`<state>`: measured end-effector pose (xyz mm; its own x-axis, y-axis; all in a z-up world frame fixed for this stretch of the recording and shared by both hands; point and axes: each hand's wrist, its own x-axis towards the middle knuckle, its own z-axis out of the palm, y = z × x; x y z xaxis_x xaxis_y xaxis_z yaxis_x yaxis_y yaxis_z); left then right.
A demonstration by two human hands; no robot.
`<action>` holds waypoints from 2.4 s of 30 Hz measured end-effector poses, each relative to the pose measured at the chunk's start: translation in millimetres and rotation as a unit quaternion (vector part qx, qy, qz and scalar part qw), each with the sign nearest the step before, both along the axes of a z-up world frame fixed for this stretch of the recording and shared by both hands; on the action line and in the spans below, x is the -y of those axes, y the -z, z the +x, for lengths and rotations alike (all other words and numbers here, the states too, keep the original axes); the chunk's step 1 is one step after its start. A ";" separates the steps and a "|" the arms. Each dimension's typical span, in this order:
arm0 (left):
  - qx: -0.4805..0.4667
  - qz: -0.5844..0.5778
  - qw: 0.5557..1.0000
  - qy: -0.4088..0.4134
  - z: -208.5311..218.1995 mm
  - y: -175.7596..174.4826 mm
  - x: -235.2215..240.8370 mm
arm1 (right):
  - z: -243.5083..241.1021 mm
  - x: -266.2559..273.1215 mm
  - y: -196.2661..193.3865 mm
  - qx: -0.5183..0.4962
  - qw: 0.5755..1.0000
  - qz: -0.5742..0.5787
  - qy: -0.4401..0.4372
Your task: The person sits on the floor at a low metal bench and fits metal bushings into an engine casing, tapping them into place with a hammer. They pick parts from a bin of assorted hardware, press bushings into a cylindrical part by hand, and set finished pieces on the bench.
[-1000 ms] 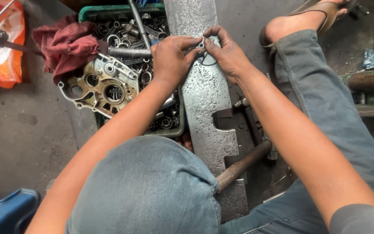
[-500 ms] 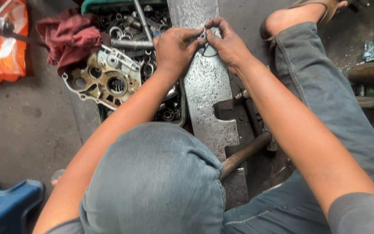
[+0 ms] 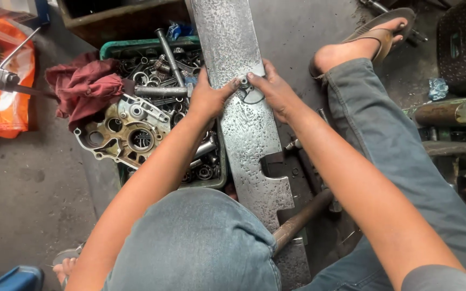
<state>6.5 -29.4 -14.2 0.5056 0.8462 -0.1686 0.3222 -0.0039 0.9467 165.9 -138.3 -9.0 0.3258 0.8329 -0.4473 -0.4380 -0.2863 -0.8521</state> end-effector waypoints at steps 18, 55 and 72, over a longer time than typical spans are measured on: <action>0.013 -0.185 0.982 0.033 -0.8 -4.0 -6.6 | 1.0 4.5 23.2 -0.007 0.999 -0.049 -0.010; 0.076 -0.358 0.927 0.081 9.3 5.7 -12.5 | 31.2 -62.4 -44.8 0.342 0.834 -0.241 -0.360; 0.009 -0.028 0.996 0.083 -47.3 -30.3 2.5 | 23.9 -54.4 -79.8 0.204 0.837 -0.260 -0.436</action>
